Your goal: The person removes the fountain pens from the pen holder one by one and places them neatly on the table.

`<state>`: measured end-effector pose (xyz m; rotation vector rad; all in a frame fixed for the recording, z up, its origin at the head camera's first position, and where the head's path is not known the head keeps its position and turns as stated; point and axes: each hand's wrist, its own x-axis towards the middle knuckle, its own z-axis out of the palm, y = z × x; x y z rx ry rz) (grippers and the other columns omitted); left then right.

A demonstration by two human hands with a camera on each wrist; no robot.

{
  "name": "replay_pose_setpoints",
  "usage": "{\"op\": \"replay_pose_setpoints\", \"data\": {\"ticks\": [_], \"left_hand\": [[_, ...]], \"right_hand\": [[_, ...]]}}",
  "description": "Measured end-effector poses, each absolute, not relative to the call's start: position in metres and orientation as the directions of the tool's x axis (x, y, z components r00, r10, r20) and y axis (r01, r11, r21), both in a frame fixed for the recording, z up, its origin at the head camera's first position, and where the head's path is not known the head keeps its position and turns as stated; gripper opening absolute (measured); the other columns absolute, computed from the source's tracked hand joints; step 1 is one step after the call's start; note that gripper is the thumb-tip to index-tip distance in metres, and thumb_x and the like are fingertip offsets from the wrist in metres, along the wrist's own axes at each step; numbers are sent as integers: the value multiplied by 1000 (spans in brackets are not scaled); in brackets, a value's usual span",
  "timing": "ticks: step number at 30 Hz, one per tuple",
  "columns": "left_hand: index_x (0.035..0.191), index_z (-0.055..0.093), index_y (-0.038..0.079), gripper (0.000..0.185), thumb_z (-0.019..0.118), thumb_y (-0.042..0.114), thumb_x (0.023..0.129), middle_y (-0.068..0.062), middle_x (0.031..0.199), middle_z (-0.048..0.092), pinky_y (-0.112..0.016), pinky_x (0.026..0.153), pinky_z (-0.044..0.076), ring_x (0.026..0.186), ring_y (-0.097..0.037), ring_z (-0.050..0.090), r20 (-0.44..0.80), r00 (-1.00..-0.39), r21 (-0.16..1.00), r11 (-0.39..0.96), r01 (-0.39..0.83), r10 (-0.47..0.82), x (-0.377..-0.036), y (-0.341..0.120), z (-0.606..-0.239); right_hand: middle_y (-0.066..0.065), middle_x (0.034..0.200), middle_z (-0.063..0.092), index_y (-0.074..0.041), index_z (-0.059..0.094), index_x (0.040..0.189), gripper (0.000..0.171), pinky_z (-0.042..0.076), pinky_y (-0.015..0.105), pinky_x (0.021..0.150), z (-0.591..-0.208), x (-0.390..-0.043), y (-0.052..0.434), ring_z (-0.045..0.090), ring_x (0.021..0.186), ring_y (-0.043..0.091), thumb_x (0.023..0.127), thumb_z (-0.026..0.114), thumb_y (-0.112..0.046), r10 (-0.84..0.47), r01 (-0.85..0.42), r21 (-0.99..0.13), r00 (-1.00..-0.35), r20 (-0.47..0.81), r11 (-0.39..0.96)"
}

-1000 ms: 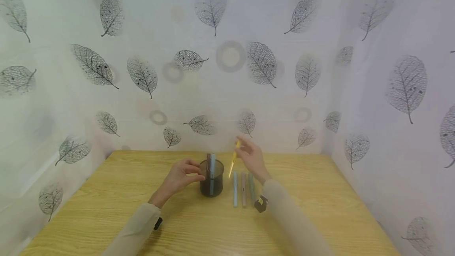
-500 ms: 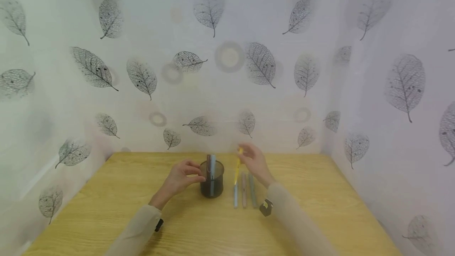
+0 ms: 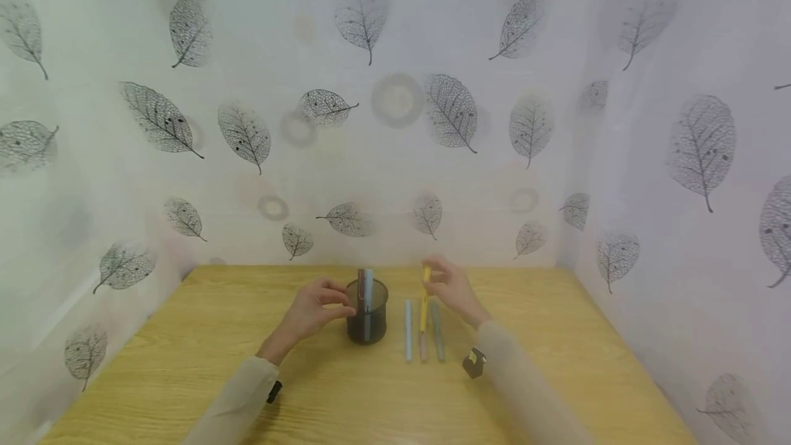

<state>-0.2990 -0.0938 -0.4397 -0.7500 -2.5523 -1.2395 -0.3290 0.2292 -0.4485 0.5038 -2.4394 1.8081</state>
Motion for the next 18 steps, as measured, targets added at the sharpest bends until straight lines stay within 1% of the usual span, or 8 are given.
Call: {"op": "replay_pose_setpoints", "data": {"ticks": [3,5,7,11,12,15,18], "left_hand": [[75,76,26,8,82,30,78,8,98,64,-35,85,51,98,-14,60,388,-850,671,523,525,356,-300,-93,-438],[75,76,25,8,83,29,77,8,97,64,-35,85,51,97,-14,60,388,-848,664,528,529,361,-301,-93,-437],[75,76,25,8,83,28,77,8,97,64,-37,85,52,97,-14,60,385,-849,666,527,528,363,-301,-92,-436],[76,76,25,7,82,29,78,7,97,63,-42,85,52,97,-15,60,386,-845,668,520,532,369,-301,-92,-435],[76,77,25,7,82,28,78,7,97,63,-43,85,52,97,-16,60,391,-843,666,518,536,370,-301,-92,-435],[76,76,26,7,82,30,78,8,96,63,-37,84,52,97,-15,60,394,-841,661,522,539,370,-301,-92,-437],[75,76,28,7,82,32,78,9,95,63,-31,82,51,97,-14,60,403,-837,648,531,546,370,-302,-92,-439]], "right_hand": [[23,143,47,-4,49,141,49,57,41,83,-450,-330,234,59,113,36,94,61,0,-263,-261,-930,-946,192,260],[23,144,46,-4,49,142,50,57,42,84,-451,-329,237,60,112,35,94,62,-1,-284,-242,-934,-945,165,262],[23,144,45,-4,48,142,51,57,41,84,-451,-328,239,61,111,33,94,62,-1,-302,-228,-937,-942,144,264],[29,145,42,-2,45,144,53,57,35,84,-451,-327,245,61,110,28,94,61,-2,-340,-213,-936,-934,110,281],[31,145,40,0,44,145,53,57,35,85,-452,-327,247,60,112,29,95,61,-2,-351,-209,-937,-931,103,281],[32,145,39,0,44,144,52,57,36,87,-455,-327,251,58,115,34,95,61,-1,-376,-185,-946,-924,74,268],[33,145,37,3,42,143,52,56,39,87,-456,-324,256,57,115,39,95,60,0,-393,-175,-946,-918,57,273]]}}
